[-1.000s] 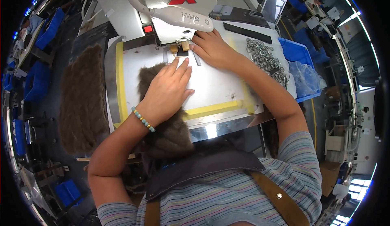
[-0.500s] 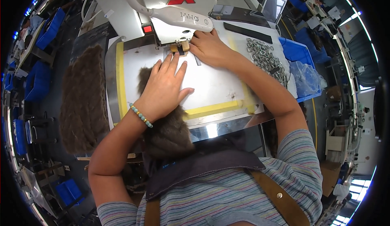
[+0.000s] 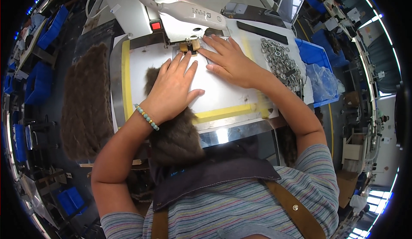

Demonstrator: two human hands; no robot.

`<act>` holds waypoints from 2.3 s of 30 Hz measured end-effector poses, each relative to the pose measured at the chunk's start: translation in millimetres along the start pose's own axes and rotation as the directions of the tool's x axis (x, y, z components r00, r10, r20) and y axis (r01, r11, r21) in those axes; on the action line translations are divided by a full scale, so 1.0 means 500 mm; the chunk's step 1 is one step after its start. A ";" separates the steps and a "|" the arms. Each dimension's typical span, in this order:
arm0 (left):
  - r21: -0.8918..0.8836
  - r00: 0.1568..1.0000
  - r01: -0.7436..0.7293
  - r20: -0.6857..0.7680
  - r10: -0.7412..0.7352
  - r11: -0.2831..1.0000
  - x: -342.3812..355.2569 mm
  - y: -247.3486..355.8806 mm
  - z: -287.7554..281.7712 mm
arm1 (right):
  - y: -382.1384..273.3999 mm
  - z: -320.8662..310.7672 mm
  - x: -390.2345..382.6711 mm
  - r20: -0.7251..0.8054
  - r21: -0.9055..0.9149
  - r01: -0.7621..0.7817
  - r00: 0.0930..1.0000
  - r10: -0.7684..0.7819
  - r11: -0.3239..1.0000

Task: Attaching metal D-rings and leather tabs to faux-fur strips using an industrial sewing machine.

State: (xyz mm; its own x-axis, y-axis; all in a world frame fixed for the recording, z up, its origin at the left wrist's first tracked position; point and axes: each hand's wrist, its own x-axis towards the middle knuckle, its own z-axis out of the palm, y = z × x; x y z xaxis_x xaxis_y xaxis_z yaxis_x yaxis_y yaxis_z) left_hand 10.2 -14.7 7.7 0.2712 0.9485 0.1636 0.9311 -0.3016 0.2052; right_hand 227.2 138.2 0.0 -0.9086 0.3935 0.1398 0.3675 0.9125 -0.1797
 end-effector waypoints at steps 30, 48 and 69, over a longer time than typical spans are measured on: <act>-0.219 0.994 0.104 -0.017 -0.111 0.970 -0.196 -0.046 -0.141 | 0.014 0.019 0.020 -0.026 -0.065 0.077 0.997 -0.079 0.995; -0.305 0.988 0.010 -0.146 -0.057 0.952 -0.165 -0.067 -0.089 | -0.195 0.006 -0.030 -0.240 0.137 0.423 0.891 -0.384 0.896; -0.154 0.957 -0.185 -0.254 0.142 0.970 -0.037 -0.050 -0.049 | -0.046 -0.041 -0.014 -0.106 0.445 -0.015 0.992 0.069 0.895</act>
State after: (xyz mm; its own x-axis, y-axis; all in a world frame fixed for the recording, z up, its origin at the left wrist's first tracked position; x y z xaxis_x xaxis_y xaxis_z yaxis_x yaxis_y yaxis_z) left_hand -23.8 -27.0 23.3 0.3301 0.8400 0.4306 0.8158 -0.4834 0.3176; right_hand 229.3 116.9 22.9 -0.8549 0.4655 0.2292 0.2545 0.7611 -0.5966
